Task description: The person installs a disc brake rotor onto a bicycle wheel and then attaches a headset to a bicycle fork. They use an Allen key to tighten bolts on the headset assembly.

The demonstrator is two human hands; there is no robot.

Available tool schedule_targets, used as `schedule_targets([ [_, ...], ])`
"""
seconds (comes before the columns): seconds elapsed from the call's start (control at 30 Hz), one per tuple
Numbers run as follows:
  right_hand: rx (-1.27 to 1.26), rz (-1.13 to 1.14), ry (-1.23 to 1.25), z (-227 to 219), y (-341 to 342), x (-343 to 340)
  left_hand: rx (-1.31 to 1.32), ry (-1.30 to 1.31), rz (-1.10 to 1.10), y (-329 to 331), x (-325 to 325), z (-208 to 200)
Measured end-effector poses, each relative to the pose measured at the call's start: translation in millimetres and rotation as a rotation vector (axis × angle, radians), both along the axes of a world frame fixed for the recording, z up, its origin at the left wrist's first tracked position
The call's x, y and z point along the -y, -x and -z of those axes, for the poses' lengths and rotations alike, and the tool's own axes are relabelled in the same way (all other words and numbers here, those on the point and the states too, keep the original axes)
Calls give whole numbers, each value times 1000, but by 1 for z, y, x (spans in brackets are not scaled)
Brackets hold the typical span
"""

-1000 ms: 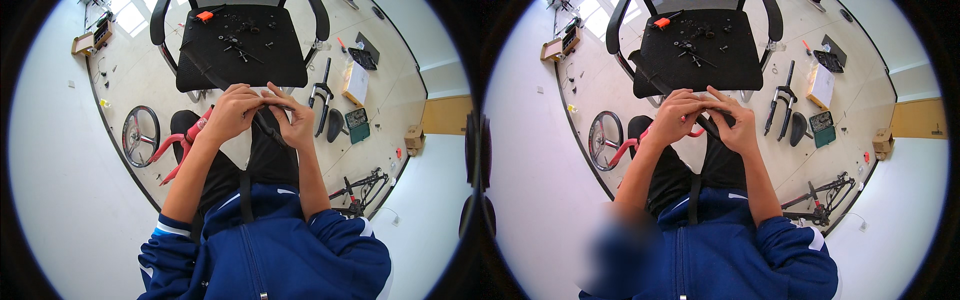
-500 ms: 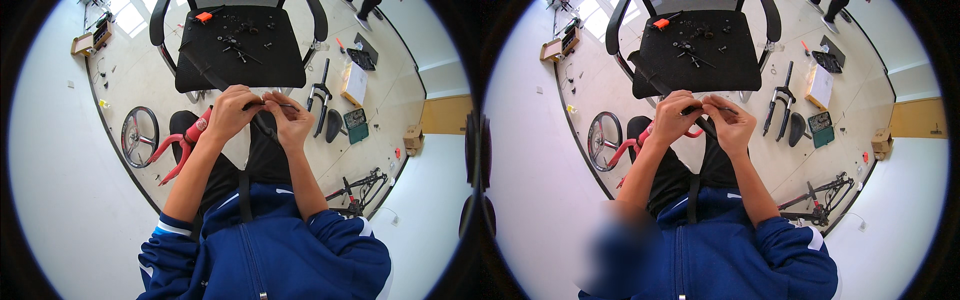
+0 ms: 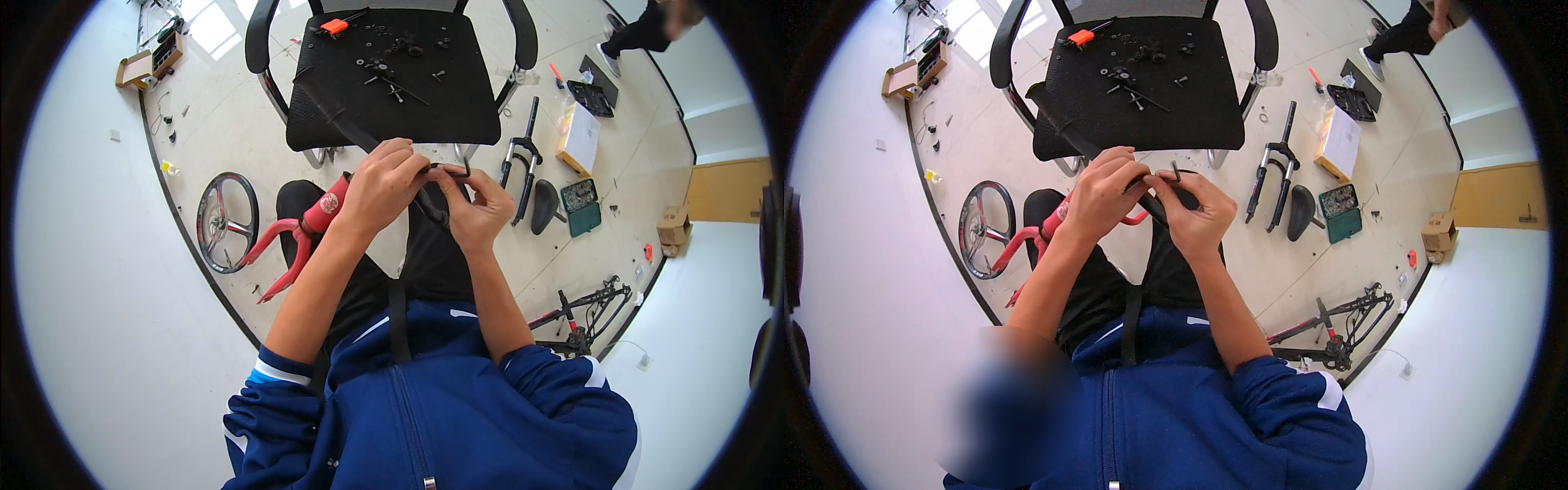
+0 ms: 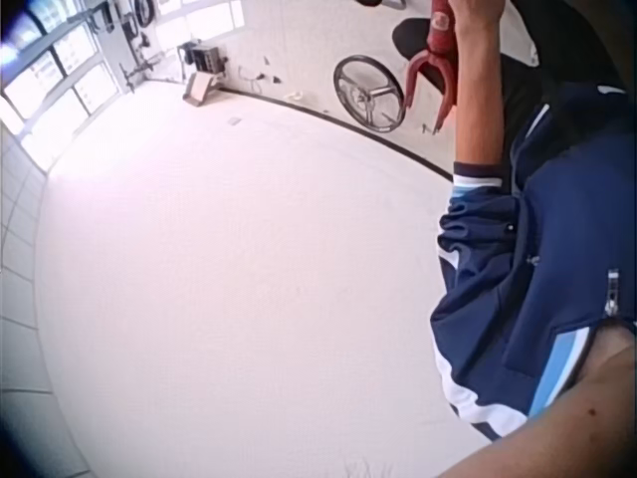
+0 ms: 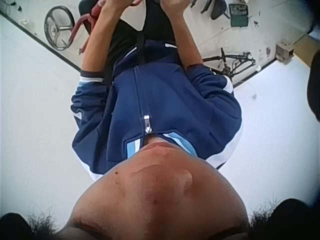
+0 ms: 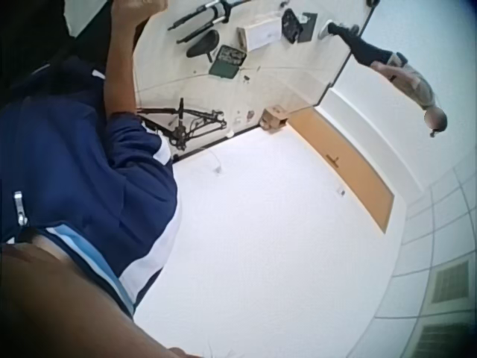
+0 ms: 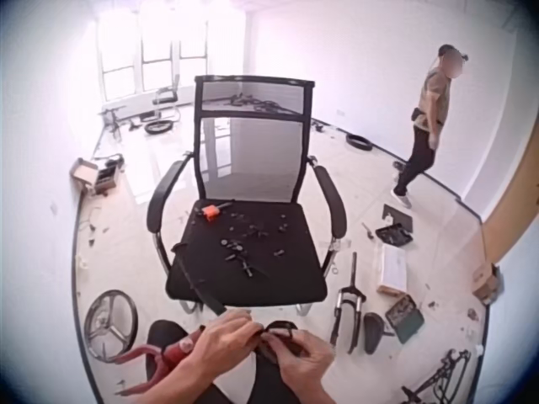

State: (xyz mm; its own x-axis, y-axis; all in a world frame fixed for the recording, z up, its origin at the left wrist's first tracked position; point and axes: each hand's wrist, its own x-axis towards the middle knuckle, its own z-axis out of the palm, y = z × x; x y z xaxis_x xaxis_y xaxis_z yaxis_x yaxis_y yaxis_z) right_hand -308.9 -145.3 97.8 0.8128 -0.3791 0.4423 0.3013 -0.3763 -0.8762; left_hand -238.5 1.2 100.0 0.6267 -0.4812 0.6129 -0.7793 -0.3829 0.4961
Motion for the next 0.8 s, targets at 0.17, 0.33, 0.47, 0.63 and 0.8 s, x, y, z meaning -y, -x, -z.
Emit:
schedule_targets([
  [0.17, 3, -166, 5, -7, 4, 5, -92, -10, 48, -1, -4, -7],
  [0.33, -49, -292, -31, -2, 4, 14, -176, -79, 220, -10, -12, -1],
  [0.47, -92, -184, -219, -1, 4, 6, -147, -23, 149, -9, -9, -1],
  [0.63, -15, -64, -252, 1, 5, -11, -126, -17, 86, -9, -6, -1],
  [0.8, 4, -51, -120, 8, 6, -5, -153, -27, 49, -3, -3, -10],
])
